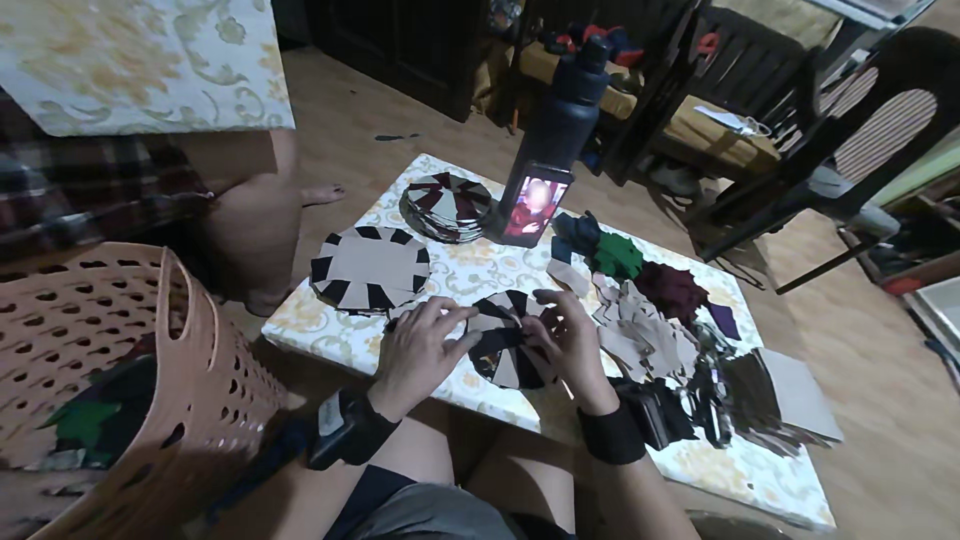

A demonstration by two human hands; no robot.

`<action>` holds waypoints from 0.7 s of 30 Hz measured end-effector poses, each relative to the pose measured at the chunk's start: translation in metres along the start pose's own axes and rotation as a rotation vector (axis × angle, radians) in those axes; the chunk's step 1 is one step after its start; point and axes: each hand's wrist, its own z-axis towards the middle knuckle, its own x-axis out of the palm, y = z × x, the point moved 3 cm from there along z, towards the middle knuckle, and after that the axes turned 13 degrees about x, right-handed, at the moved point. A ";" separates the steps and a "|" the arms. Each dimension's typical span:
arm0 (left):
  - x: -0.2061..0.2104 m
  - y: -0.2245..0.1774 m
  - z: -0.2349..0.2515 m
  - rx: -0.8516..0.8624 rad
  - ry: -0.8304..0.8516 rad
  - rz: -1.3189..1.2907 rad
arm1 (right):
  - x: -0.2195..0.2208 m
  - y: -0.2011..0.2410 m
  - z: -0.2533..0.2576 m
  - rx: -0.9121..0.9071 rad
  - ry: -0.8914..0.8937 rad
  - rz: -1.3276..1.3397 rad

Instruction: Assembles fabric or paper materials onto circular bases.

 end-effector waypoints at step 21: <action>-0.006 0.015 -0.001 -0.137 -0.100 -0.309 | 0.076 0.039 -0.023 0.175 -0.110 -0.400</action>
